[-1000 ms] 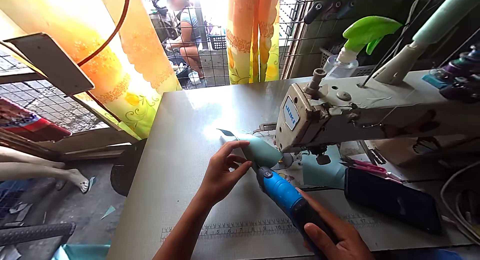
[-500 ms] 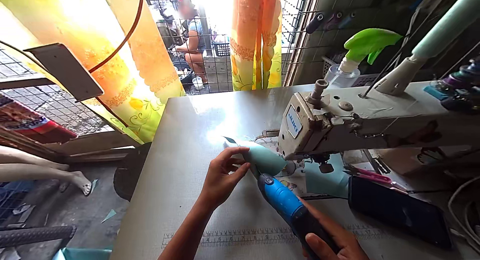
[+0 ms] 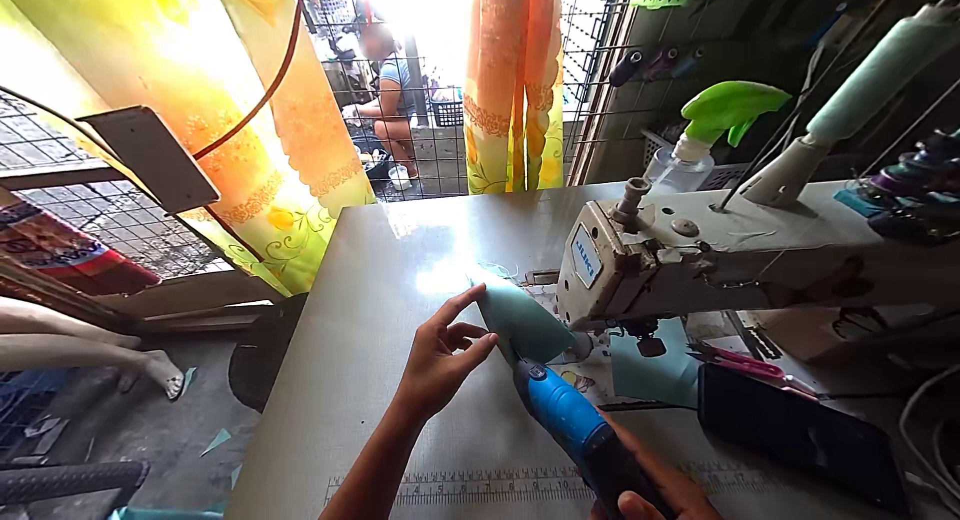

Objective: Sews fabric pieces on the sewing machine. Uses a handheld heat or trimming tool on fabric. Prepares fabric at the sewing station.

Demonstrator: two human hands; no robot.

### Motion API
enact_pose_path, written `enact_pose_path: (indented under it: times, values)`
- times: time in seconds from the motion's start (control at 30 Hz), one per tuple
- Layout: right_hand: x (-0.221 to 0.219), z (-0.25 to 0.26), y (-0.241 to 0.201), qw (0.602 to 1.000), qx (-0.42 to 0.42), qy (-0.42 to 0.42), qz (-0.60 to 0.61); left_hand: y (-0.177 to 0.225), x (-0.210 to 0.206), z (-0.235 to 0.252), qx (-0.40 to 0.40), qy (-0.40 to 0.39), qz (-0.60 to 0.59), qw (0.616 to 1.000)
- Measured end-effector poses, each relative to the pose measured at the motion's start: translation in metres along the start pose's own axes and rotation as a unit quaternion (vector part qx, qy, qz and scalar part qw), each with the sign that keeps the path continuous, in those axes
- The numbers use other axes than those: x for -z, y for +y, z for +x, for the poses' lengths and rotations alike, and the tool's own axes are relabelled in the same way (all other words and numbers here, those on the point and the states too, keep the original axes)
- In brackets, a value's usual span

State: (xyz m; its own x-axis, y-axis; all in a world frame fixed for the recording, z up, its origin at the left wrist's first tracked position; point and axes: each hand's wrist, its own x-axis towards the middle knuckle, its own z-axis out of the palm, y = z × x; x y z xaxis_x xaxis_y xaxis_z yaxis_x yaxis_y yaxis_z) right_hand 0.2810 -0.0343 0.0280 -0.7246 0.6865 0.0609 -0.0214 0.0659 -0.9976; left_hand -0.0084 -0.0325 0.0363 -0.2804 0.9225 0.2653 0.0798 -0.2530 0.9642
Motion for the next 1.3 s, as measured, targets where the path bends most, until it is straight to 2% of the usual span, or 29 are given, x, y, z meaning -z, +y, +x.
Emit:
enact_pose_path:
  times: [0.77, 1.3]
  values:
    - [-0.0028, 0.0034, 0.0001, 0.998, 0.022, 0.053, -0.01, -0.0029, 0.0, 0.0008, -0.003, 0.016, 0.01, 1.0]
    - [-0.0051, 0.0032, 0.0, 0.997, 0.032, 0.058, -0.046, 0.0009, -0.0016, -0.0007, -0.006, 0.045, 0.002, 0.999]
